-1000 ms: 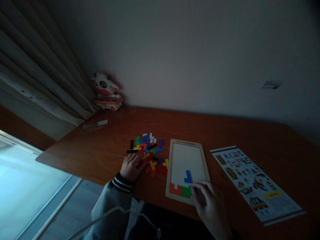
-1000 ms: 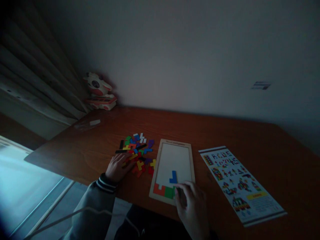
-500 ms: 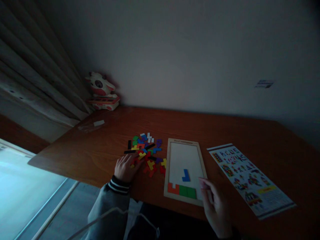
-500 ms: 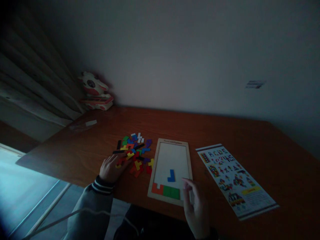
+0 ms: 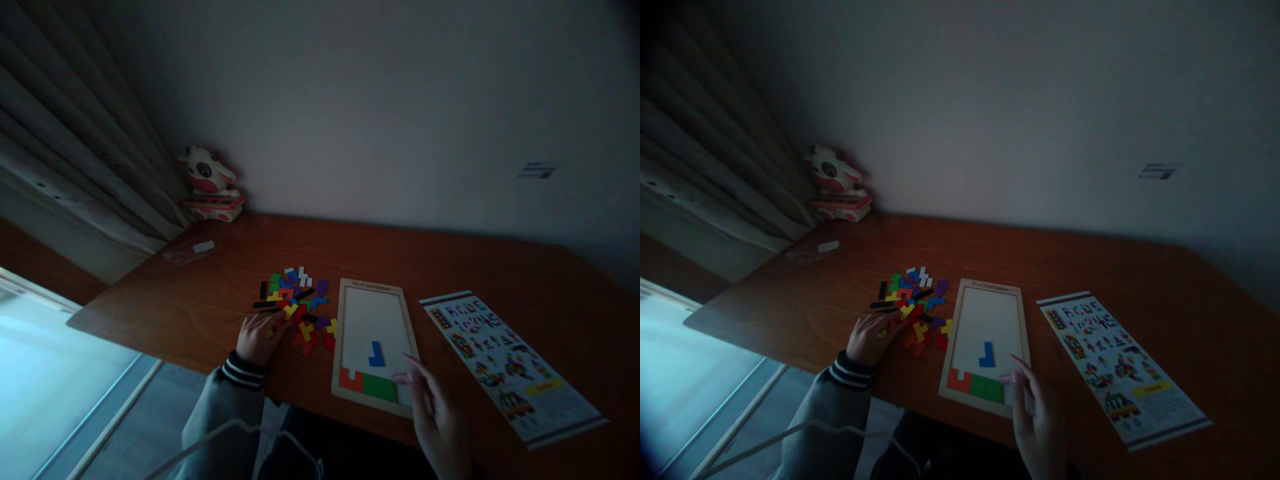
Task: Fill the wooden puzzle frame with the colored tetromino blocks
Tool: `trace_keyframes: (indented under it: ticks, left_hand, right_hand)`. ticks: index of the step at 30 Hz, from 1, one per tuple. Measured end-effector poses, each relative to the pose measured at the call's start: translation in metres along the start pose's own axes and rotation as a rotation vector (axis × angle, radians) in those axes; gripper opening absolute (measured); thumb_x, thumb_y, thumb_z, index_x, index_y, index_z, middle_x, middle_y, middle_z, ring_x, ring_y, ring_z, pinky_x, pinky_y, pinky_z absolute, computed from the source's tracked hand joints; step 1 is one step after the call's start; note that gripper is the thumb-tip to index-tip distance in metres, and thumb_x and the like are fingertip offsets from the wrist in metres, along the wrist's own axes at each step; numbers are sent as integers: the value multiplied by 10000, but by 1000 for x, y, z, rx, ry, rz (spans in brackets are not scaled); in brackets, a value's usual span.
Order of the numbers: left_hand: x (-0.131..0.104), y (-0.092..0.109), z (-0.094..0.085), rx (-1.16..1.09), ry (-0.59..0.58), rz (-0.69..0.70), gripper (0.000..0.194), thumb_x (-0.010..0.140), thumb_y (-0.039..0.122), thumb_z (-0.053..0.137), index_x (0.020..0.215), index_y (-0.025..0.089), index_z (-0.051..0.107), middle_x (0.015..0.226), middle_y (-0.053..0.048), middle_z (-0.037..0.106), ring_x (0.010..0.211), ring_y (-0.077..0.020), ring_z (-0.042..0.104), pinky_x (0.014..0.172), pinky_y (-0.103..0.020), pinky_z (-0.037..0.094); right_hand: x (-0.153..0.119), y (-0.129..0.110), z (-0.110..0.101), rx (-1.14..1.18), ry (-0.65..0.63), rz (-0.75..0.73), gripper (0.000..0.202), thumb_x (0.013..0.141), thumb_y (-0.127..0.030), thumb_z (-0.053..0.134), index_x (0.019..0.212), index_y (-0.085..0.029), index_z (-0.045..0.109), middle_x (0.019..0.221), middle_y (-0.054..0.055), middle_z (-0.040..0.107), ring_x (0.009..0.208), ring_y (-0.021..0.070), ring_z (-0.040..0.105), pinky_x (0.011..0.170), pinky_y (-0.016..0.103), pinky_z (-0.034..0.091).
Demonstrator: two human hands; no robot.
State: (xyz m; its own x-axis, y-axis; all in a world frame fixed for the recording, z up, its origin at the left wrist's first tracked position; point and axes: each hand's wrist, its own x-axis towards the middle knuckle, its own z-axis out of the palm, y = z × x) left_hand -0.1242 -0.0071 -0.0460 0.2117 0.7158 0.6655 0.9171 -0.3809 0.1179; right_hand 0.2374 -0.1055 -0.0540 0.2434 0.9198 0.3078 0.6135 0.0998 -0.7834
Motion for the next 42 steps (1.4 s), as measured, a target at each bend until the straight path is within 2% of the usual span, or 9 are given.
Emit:
trace_keyframes:
  ticks: [4,9,17,20,25,30,35,39,42]
  left_hand:
    - [-1,1,1,-3,-52,-52,359,909,533,611,1034,223,741,1018,-70,769,912,-257,711,797,-376,539]
    - [-3,-1,5,-29,-59,-86,317,928,483,606,1047,218,734,1004,-68,770,905,-250,719,805,-382,552]
    - [-3,-2,6,-74,-15,19,267,963,422,576,985,213,741,923,-59,777,798,-210,732,749,-344,582]
    - [-1,2,4,-137,-55,62,279,945,433,601,1060,213,727,939,-65,773,830,-211,731,765,-341,598]
    - [3,10,-1,-288,-144,124,256,978,331,563,1174,220,684,1113,-59,748,973,-193,722,859,-313,609]
    - [3,11,-2,-247,-54,62,215,989,297,548,1124,218,696,1033,-46,770,894,-175,747,827,-269,617]
    - [4,11,-4,-238,63,26,245,986,225,545,1207,212,649,1059,-47,768,885,-180,752,838,-278,619]
    - [6,28,-8,-323,122,47,258,972,212,570,1221,204,636,1024,-59,773,849,-180,755,802,-265,626]
    - [5,62,-7,-427,115,69,291,970,197,578,1262,200,585,1005,-64,768,796,-152,748,760,-233,624]
  right_hand:
    - [0,2,-1,47,9,59,463,950,-575,452,1177,-204,612,931,98,768,853,251,741,757,351,593]
    - [-1,1,-1,43,7,90,479,923,-605,482,1140,-205,633,943,99,769,852,247,745,740,322,601]
    - [1,-3,-1,14,17,101,495,908,-625,484,1117,-208,651,932,97,775,841,251,748,704,316,606]
    - [1,-3,-1,11,14,96,495,909,-624,485,1115,-208,655,937,102,775,845,251,747,727,324,605]
    - [0,0,0,-8,11,93,494,900,-628,497,1100,-208,663,951,109,773,851,260,745,721,337,602]
    - [0,2,0,-11,7,85,474,910,-605,498,1106,-203,656,971,120,767,873,265,738,744,354,600]
    - [0,1,1,-56,16,20,427,924,-574,496,1096,-215,650,1006,114,756,888,270,733,759,379,596]
    - [1,-2,2,-85,29,-141,313,936,-479,533,1091,-231,646,1007,87,741,895,249,718,786,383,586]
    - [1,-7,2,-72,10,-265,235,924,-411,585,1073,-246,661,993,72,735,914,240,705,811,384,581]
